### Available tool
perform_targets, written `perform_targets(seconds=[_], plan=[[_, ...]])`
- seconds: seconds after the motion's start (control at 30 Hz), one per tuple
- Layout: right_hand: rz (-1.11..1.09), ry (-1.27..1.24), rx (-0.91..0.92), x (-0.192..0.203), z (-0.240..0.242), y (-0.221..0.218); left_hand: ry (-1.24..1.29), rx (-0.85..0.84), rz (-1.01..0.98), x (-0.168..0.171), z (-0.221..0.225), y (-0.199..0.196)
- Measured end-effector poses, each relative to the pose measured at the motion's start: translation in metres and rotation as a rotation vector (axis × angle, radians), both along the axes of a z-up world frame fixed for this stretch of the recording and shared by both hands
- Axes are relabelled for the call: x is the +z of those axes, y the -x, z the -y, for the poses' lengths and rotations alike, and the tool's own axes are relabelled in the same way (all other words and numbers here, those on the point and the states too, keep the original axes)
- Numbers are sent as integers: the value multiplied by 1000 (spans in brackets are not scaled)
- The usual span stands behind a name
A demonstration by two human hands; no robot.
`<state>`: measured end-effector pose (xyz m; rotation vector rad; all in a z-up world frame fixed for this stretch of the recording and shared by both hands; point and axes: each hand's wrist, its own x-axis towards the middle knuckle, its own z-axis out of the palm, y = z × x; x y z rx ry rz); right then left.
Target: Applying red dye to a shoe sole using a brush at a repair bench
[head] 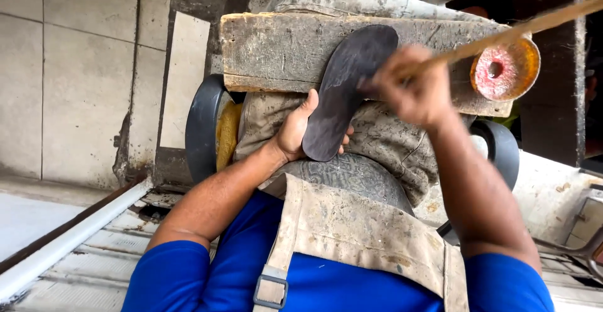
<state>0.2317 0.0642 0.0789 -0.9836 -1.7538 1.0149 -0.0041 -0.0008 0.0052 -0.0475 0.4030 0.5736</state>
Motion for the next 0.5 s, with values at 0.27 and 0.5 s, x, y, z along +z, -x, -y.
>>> perform_targets(seconds=[0.27,0.5], plan=[[56,79,-78,27,39,-10,-17,-45,-5,2,-1,1],[23,-153,-464,73,45,-131,-616,-34,-499,62,-38,8]])
